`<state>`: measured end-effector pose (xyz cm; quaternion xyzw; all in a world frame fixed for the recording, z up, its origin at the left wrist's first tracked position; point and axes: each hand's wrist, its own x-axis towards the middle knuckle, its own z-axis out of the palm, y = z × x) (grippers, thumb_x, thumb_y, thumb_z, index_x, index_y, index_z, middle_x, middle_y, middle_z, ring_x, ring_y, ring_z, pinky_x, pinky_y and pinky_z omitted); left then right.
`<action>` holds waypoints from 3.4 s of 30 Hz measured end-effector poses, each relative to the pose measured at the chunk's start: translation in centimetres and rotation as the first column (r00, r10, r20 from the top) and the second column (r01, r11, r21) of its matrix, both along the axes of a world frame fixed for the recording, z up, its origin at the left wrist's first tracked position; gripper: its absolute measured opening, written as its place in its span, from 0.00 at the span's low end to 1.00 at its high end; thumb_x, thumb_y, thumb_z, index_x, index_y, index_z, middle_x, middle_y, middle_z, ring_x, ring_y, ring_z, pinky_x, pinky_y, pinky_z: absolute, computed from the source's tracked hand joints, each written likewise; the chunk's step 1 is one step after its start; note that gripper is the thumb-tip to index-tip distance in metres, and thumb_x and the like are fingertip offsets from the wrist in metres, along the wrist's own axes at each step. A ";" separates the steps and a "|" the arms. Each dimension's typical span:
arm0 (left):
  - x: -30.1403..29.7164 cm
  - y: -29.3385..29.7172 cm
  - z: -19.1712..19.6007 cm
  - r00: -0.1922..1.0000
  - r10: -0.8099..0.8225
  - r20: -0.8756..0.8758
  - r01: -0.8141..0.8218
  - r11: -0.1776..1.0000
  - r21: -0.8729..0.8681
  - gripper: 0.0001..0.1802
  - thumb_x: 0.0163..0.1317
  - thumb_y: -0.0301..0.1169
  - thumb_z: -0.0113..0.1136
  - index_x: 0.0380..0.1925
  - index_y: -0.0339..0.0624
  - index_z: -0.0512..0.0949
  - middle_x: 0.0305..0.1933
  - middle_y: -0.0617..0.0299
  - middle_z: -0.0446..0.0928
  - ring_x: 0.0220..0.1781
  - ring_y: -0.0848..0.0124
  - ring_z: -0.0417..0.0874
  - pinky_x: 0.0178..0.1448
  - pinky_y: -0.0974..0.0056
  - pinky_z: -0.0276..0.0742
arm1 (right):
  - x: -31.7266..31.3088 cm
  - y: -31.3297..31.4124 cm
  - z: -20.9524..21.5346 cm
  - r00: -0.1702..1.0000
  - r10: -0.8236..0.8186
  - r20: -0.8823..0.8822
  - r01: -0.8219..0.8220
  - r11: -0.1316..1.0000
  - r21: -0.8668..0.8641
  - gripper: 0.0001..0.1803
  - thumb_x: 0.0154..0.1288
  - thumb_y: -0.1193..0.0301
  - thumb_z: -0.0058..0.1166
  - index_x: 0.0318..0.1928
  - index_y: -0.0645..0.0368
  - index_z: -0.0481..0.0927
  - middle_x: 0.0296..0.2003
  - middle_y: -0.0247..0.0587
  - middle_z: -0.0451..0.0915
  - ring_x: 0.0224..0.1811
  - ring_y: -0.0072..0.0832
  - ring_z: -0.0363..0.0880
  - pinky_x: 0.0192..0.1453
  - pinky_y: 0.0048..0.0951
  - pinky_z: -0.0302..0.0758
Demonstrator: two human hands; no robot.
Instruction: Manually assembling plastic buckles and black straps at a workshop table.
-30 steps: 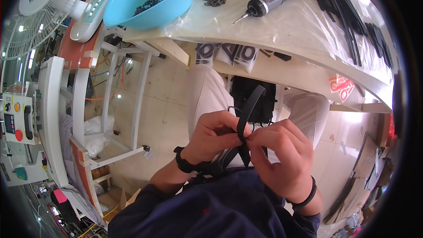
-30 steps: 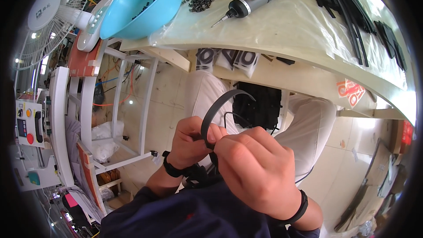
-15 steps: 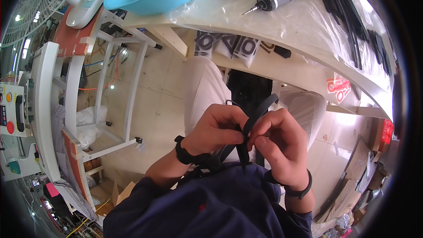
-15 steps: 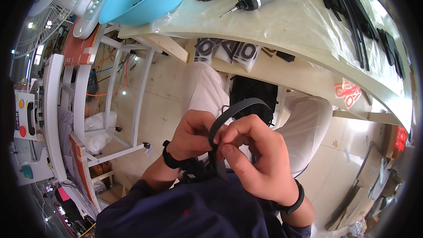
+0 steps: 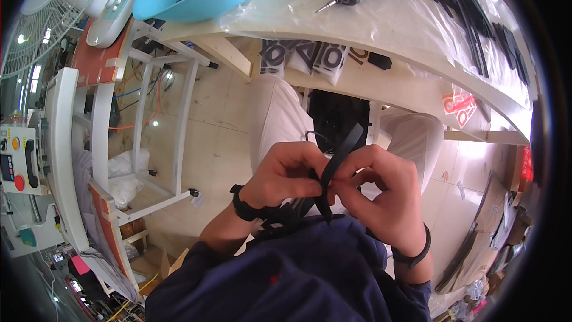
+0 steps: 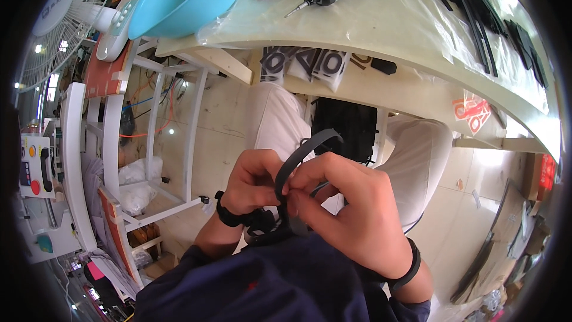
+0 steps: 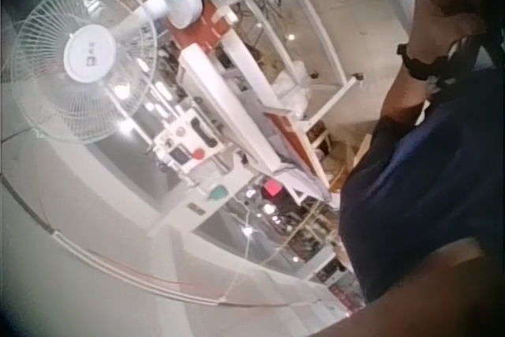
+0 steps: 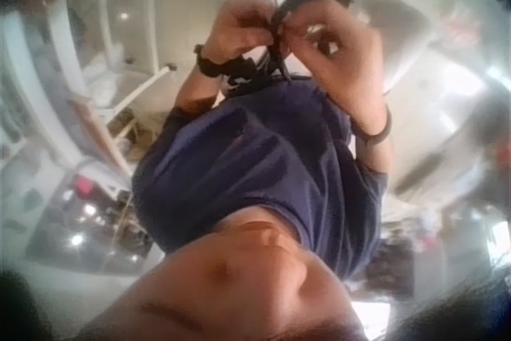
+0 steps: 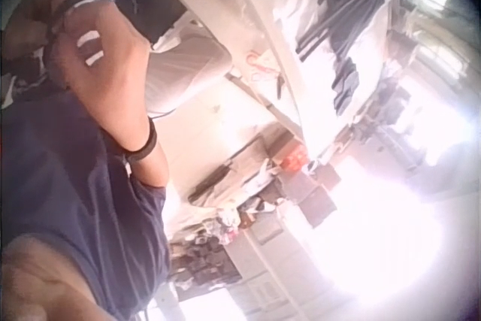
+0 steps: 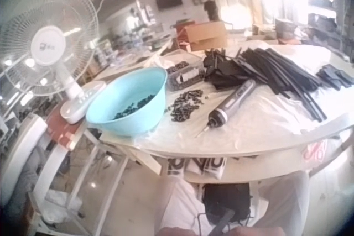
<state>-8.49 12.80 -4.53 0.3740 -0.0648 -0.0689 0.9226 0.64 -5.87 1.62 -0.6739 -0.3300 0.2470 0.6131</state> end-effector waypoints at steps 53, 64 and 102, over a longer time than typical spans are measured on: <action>0.0 -3.1 2.0 0.895 0.343 -0.286 -0.210 0.888 0.410 0.09 0.68 0.21 0.59 0.47 0.32 0.75 0.38 0.60 0.84 0.42 0.83 0.81 0.44 0.77 0.74 | -0.2 -0.7 -3.0 0.957 -0.173 -0.234 0.179 0.984 0.005 0.14 0.59 0.85 0.59 0.43 0.62 0.71 0.40 0.37 0.78 0.41 0.22 0.78 0.48 0.24 0.77; 0.3 -3.5 2.7 0.873 0.367 -0.320 -0.195 0.866 0.461 0.11 0.68 0.19 0.58 0.49 0.32 0.73 0.39 0.60 0.83 0.40 0.82 0.80 0.42 0.76 0.73 | -0.8 -0.3 -3.5 0.916 -0.233 -0.326 0.247 0.969 0.003 0.15 0.60 0.84 0.58 0.45 0.61 0.69 0.41 0.37 0.77 0.39 0.18 0.74 0.48 0.22 0.74; 1.1 -3.5 2.3 0.881 0.425 -0.209 -0.245 0.786 0.567 0.08 0.64 0.20 0.64 0.43 0.30 0.81 0.38 0.61 0.84 0.41 0.79 0.84 0.46 0.73 0.80 | -0.3 -0.3 -3.7 0.868 -0.195 -0.456 0.240 0.970 0.042 0.22 0.62 0.86 0.55 0.54 0.60 0.63 0.41 0.38 0.78 0.40 0.17 0.74 0.49 0.22 0.74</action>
